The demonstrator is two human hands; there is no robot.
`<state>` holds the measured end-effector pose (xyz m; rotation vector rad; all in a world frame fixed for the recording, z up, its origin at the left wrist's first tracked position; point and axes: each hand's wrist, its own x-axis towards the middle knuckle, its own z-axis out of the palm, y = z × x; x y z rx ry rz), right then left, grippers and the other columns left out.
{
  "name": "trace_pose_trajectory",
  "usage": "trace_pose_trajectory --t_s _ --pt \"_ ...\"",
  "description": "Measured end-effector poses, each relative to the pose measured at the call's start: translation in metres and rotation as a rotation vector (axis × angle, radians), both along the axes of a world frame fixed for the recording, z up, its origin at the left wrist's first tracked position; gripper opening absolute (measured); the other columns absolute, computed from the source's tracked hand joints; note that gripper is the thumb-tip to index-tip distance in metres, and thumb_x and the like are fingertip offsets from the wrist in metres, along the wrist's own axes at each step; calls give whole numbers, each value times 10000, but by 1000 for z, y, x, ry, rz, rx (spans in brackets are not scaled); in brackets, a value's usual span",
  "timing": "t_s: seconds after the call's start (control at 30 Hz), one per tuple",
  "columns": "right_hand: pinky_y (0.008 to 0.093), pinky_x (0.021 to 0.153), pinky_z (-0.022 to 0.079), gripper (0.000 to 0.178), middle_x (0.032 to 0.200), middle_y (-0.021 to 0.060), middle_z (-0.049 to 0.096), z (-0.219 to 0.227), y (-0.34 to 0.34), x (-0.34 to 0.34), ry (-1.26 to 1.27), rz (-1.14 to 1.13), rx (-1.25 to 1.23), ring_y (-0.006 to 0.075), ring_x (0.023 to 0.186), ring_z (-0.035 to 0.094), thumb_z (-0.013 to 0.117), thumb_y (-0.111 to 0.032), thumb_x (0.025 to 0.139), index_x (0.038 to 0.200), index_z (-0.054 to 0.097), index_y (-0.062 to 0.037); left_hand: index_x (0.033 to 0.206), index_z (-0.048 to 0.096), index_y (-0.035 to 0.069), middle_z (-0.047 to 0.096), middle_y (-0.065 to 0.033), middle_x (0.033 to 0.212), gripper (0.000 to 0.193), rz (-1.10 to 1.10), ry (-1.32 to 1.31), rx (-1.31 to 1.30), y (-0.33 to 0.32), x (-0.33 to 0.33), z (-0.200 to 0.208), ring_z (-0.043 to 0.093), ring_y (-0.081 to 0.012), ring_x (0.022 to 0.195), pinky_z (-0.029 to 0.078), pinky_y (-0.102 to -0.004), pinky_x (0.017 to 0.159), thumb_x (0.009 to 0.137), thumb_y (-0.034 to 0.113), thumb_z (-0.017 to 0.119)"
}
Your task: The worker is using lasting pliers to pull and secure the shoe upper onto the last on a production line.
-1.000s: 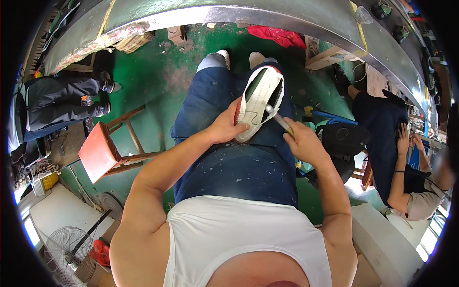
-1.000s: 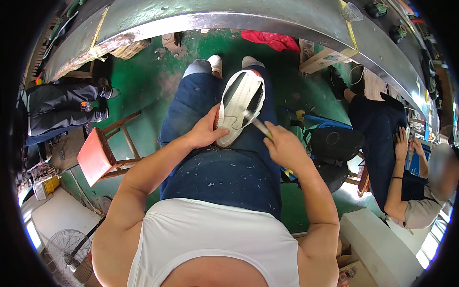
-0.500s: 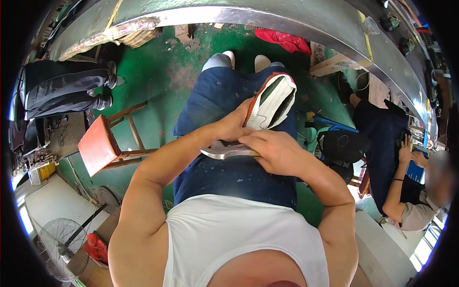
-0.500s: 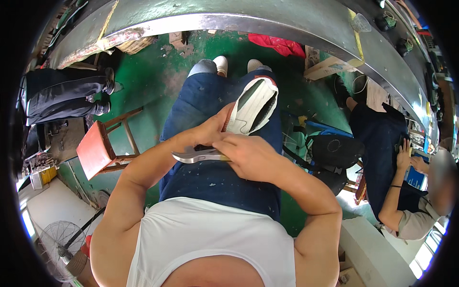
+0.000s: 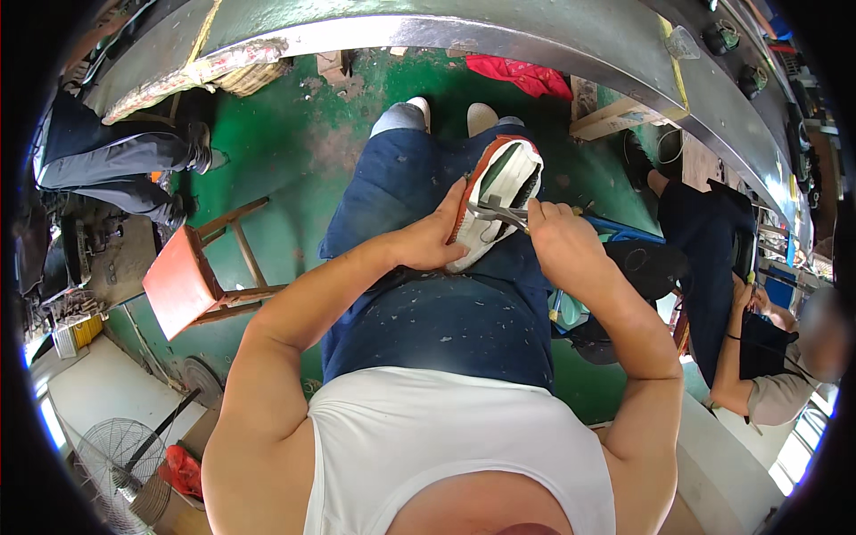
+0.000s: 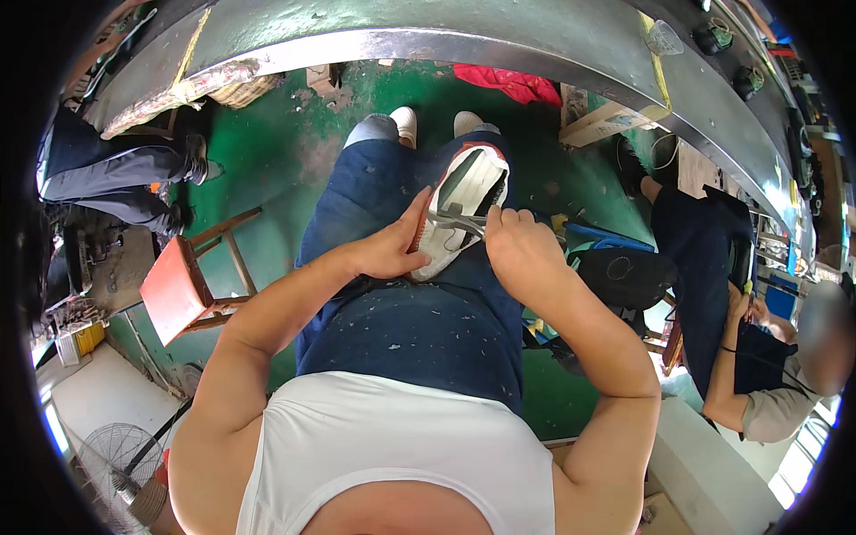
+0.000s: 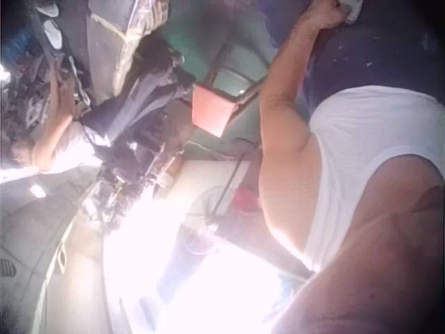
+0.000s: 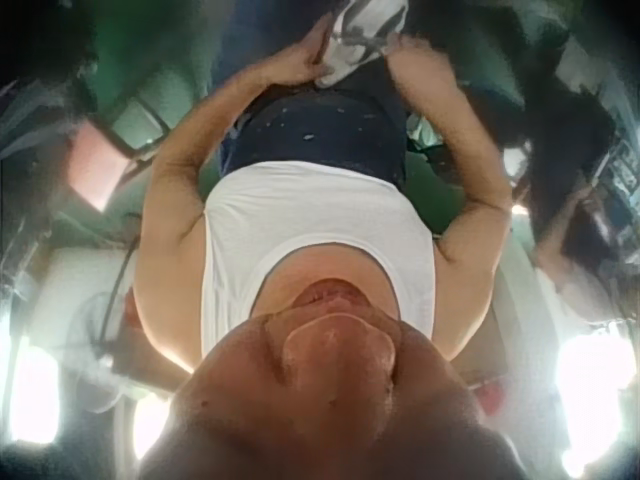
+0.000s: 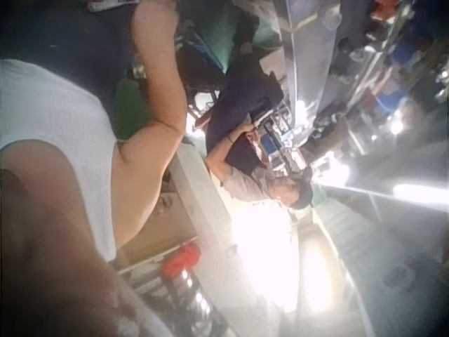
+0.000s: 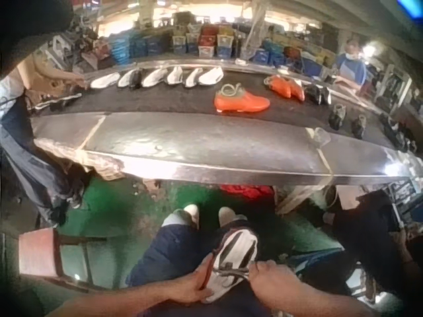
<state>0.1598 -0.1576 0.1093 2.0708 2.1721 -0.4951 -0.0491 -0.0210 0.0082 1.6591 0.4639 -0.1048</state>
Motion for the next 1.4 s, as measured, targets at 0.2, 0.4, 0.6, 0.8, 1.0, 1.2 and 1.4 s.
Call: trace_pose_trajectory --t_s 0.2,0.4,0.6,0.8,1.0,1.2,1.4 --pt "478 711 545 232 904 210 652 -10 10 7 182 13 -235 390 858 666 656 -101 839 1014 604 44 1604 112 19 332 -123 1595 713 385 -123 -988 -2 22 -3 346 -238 1455 292 -339 1178 1087 464 319" --pt "486 807 525 323 1001 252 647 -52 -17 -31 414 -287 -4 406 919 661 651 -162 891 1131 551 29 1349 589 -27 665 -187 1277 643 734 -1 -303 -11 34 -63 623 -284 1191 442 -349 1032 1092 476 282" --pt "479 969 481 515 1230 297 570 -33 -9 -1 219 -198 107 456 1144 564 646 -80 882 1317 453 117 1332 596 -6 623 -298 1245 479 650 -76 246 -8 30 -57 629 -452 1098 508 -428 949 1088 328 356" --pt "459 873 519 452 1141 235 599 -49 -4 0 176 -328 126 424 1039 606 657 -98 886 1272 482 60 1513 392 63 552 -257 1367 500 407 -233 550 -6 29 -38 644 -444 1057 530 -441 934 1039 204 461" --pt "484 767 522 262 979 224 645 -64 -26 15 408 -464 19 410 879 646 633 -146 915 1114 557 7 1559 313 140 499 -301 1387 569 79 -74 639 5 32 -18 644 -467 1032 558 -475 882 1018 187 485" --pt "493 801 481 260 942 260 655 -41 -5 30 565 -505 -106 460 924 622 572 -223 982 1062 599 23 1584 249 279 506 -271 1379 584 -8 44 656 17 37 -20 681 -460 868 581 -496 799 1037 301 451" --pt "486 822 490 297 993 254 652 -21 1 34 644 -567 -185 457 941 622 532 -246 1016 1130 596 20 1585 254 278 526 -256 1330 586 -16 69 610 18 34 -13 677 -449 883 569 -495 819 1036 313 457"
